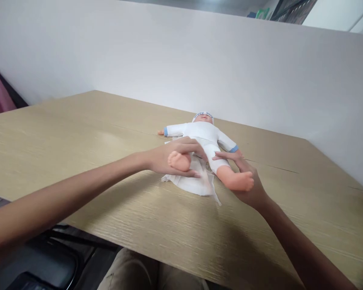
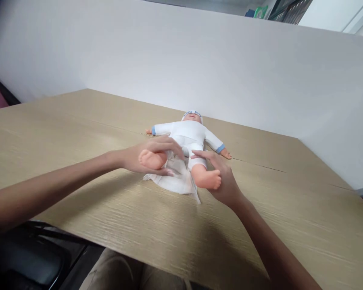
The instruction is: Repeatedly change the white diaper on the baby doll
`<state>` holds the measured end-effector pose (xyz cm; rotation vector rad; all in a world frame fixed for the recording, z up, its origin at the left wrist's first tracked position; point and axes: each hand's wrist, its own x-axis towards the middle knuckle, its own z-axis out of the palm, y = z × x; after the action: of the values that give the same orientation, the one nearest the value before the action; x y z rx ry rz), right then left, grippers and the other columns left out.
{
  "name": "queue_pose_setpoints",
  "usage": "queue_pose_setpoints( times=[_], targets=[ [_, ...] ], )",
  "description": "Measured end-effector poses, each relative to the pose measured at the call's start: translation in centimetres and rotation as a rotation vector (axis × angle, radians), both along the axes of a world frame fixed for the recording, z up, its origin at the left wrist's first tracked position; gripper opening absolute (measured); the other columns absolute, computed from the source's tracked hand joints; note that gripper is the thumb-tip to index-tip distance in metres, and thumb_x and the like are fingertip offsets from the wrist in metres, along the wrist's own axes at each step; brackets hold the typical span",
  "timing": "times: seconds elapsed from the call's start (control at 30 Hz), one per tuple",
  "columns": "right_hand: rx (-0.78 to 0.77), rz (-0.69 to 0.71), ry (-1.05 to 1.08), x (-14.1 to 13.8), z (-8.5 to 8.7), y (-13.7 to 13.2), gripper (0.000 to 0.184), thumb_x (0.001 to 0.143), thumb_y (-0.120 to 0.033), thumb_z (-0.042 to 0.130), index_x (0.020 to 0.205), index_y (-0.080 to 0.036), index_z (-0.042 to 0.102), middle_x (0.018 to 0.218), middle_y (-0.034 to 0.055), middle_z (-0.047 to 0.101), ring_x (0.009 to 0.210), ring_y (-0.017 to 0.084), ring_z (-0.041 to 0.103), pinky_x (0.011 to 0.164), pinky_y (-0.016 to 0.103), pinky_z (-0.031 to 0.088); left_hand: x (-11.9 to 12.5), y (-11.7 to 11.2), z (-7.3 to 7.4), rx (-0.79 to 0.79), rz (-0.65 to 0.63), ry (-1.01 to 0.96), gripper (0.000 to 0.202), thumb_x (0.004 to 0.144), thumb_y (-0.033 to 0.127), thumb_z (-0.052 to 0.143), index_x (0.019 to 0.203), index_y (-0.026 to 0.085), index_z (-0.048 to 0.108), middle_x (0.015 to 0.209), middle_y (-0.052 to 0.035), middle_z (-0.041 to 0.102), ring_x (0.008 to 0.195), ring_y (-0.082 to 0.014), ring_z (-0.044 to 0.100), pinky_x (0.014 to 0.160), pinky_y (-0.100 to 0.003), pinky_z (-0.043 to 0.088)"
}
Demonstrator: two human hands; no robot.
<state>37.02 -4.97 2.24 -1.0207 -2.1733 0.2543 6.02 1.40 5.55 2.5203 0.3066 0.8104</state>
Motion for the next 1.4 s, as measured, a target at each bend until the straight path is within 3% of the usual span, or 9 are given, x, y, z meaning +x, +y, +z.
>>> queue_pose_setpoints(
  times=[0.2, 0.4, 0.57, 0.7, 0.8, 0.93, 1.1, 1.27, 1.4],
  targets=[
    [0.155, 0.135, -0.258, 2.5, -3.8, 0.0, 0.039, 0.106, -0.02, 0.049, 0.129, -0.029, 0.079, 0.138, 0.0082, 0.078, 0.137, 0.029, 0.07, 0.118, 0.049, 0.055, -6.2, 0.9, -4.6, 0.15, -0.053, 0.216, 0.054, 0.1, 0.028, 0.079, 0.153, 0.027, 0.068, 0.154, -0.015, 0.07, 0.152, -0.0346, 0.058, 0.126, -0.054, 0.05],
    [0.166, 0.114, -0.362, 2.9, -6.0, 0.5, 0.041, 0.109, -0.014, 0.044, 0.123, -0.029, 0.08, 0.138, 0.0085, 0.078, 0.142, 0.027, 0.067, 0.121, 0.049, 0.051, -7.2, 1.0, -7.8, 0.174, -0.036, 0.236, 0.068, 0.104, 0.017, 0.068, 0.169, 0.029, 0.052, 0.167, -0.0134, 0.062, 0.163, -0.0322, 0.049, 0.132, -0.055, 0.047],
    [0.136, 0.104, -0.382, 2.9, -5.9, 0.1, 0.044, 0.106, -0.012, 0.046, 0.129, -0.029, 0.079, 0.142, 0.0096, 0.076, 0.146, 0.028, 0.065, 0.123, 0.051, 0.051, -7.3, 0.9, -6.9, 0.174, -0.045, 0.302, 0.069, 0.105, 0.019, 0.066, 0.171, 0.029, 0.048, 0.173, -0.0119, 0.055, 0.168, -0.0317, 0.04, 0.135, -0.054, 0.042],
    [0.119, 0.101, -0.394, 2.9, -6.0, -0.1, 0.044, 0.108, -0.011, 0.045, 0.133, -0.028, 0.078, 0.146, 0.0105, 0.075, 0.15, 0.028, 0.063, 0.125, 0.053, 0.051, -7.8, 1.6, -5.9, 0.196, -0.044, 0.307, 0.069, 0.102, 0.025, 0.073, 0.168, 0.029, 0.053, 0.171, -0.0119, 0.057, 0.166, -0.0337, 0.044, 0.134, -0.053, 0.043],
    [0.126, 0.127, -0.384, 3.0, -6.0, -0.1, 0.046, 0.107, -0.009, 0.045, 0.136, -0.027, 0.076, 0.146, 0.0111, 0.075, 0.151, 0.028, 0.062, 0.124, 0.054, 0.052, -8.1, 2.2, -6.1, 0.284, -0.06, 0.305, 0.066, 0.099, 0.026, 0.076, 0.163, 0.026, 0.058, 0.168, -0.0141, 0.06, 0.164, -0.0364, 0.047, 0.132, -0.054, 0.044],
    [0.101, 0.165, -0.34, 3.1, -5.6, 0.2, 0.047, 0.106, -0.007, 0.047, 0.135, -0.028, 0.077, 0.144, 0.0098, 0.077, 0.148, 0.027, 0.065, 0.122, 0.05, 0.055, -8.5, 2.5, -7.1, 0.368, -0.038, 0.386, 0.069, 0.095, 0.01, 0.072, 0.16, 0.028, 0.059, 0.172, -0.0108, 0.056, 0.165, -0.0365, 0.045, 0.13, -0.055, 0.045],
    [-0.046, 0.207, -0.242, 3.4, -4.4, 1.0, 0.042, 0.111, -0.016, 0.046, 0.129, -0.032, 0.081, 0.144, 0.0045, 0.078, 0.143, 0.023, 0.069, 0.12, 0.042, 0.058, -8.7, 2.6, -7.5, 0.36, -0.002, 0.476, 0.081, 0.089, -0.002, 0.067, 0.16, 0.037, 0.059, 0.176, -0.004, 0.051, 0.169, -0.0299, 0.04, 0.134, -0.05, 0.038],
    [-0.165, 0.173, -0.192, 2.9, -3.0, 0.2, 0.04, 0.114, -0.024, 0.042, 0.131, -0.03, 0.079, 0.142, 0.0036, 0.08, 0.143, 0.025, 0.07, 0.124, 0.046, 0.056, -8.5, 2.6, -7.2, 0.333, 0.027, 0.46, 0.063, 0.101, 0.004, 0.061, 0.153, 0.039, 0.065, 0.173, -0.0008, 0.056, 0.166, -0.0287, 0.044, 0.133, -0.051, 0.038],
    [-0.157, 0.035, -0.284, 1.1, -2.8, -1.8, 0.035, 0.112, -0.045, 0.058, 0.139, -0.027, 0.071, 0.146, 0.0109, 0.076, 0.144, 0.033, 0.068, 0.119, 0.053, 0.057, -7.3, 1.4, -6.3, 0.255, 0.055, 0.413, 0.046, 0.106, 0.015, 0.056, 0.146, 0.033, 0.069, 0.162, -0.0039, 0.066, 0.156, -0.0313, 0.051, 0.127, -0.05, 0.043]
  ],
)
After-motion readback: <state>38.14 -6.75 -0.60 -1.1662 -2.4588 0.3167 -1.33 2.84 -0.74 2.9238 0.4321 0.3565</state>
